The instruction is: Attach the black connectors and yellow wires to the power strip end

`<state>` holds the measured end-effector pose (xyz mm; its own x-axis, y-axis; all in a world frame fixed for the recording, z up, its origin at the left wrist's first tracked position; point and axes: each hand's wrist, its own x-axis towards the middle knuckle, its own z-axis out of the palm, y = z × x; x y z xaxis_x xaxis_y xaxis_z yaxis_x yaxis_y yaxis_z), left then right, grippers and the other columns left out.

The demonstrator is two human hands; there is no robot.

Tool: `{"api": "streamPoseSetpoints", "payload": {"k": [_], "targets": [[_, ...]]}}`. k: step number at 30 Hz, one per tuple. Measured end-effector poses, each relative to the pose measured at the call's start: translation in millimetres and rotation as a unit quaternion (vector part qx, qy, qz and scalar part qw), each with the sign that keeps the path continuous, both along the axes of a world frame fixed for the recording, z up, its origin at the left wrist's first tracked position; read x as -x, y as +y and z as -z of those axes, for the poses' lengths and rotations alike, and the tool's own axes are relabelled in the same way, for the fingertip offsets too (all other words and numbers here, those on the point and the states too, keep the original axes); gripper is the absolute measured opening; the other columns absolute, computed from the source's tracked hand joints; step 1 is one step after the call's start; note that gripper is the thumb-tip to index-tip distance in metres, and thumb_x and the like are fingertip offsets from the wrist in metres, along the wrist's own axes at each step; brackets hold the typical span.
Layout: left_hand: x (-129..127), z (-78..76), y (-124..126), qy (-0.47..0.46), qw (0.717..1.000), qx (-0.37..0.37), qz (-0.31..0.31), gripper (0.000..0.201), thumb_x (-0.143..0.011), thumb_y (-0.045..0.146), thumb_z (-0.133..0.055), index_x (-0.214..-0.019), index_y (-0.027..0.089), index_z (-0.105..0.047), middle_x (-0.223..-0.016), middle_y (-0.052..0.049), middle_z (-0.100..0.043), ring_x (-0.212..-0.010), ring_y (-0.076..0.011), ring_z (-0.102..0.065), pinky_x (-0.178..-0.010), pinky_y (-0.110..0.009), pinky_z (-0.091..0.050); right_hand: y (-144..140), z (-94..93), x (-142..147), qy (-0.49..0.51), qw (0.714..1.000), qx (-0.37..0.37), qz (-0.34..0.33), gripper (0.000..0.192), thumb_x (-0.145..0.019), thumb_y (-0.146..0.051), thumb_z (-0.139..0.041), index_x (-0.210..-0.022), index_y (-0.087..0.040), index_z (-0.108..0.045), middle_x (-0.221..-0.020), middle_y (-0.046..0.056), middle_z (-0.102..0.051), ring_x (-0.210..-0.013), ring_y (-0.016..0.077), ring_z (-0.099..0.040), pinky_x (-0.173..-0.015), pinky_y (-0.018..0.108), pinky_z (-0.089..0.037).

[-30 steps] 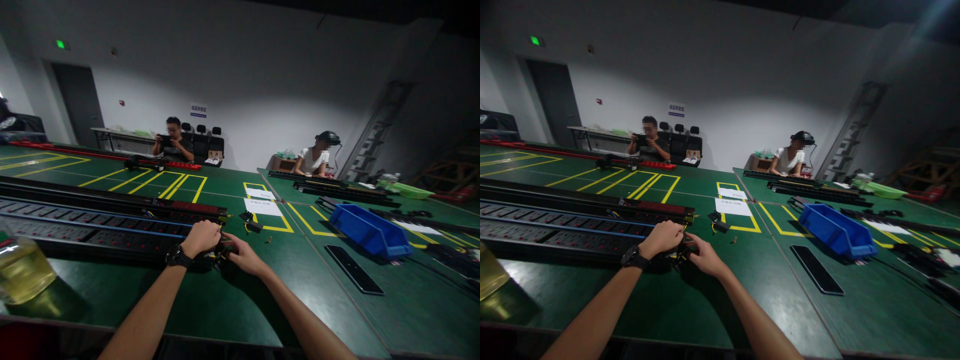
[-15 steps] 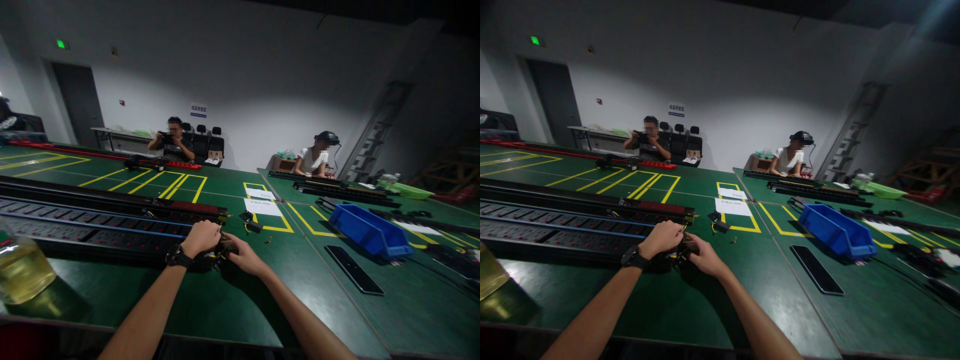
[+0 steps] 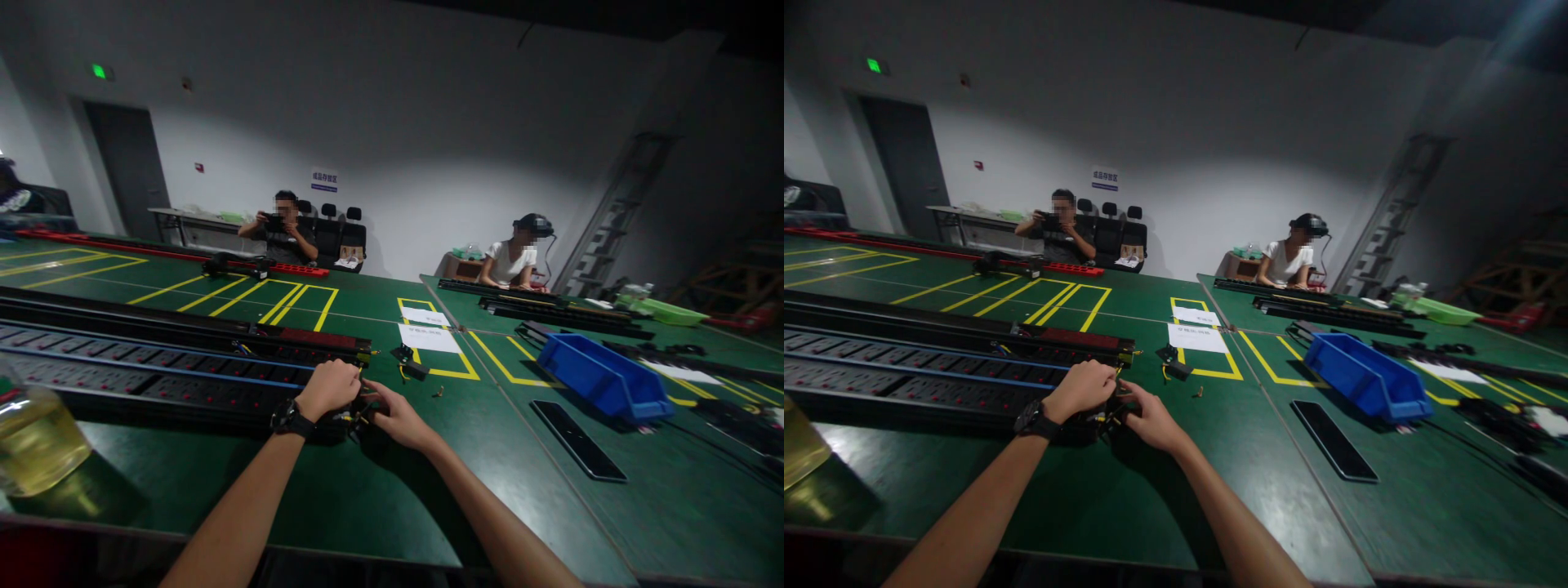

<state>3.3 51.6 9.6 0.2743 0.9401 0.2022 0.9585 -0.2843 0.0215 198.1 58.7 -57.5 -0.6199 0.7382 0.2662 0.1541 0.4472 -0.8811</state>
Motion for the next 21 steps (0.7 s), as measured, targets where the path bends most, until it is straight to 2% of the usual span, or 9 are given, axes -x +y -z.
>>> {"api": "streamPoseSetpoints", "payload": {"k": [21], "targets": [[-1.0,-3.1,-1.9,-0.002,1.000,0.009,-0.007,0.034,-0.093,0.026,-0.043,-0.094,0.020,-0.076,-0.097,-0.015,-0.077,-0.091,-0.0290,-0.074,-0.083,-0.038,-0.055,0.9,1.6,-0.5,0.006,1.000,-0.002,-0.005,0.073,-0.079,-0.012,-0.058,-0.151,-0.017,-0.044,-0.128,0.011,-0.070,-0.110,0.0250,-0.067,-0.096,0.043,-0.053]]}}
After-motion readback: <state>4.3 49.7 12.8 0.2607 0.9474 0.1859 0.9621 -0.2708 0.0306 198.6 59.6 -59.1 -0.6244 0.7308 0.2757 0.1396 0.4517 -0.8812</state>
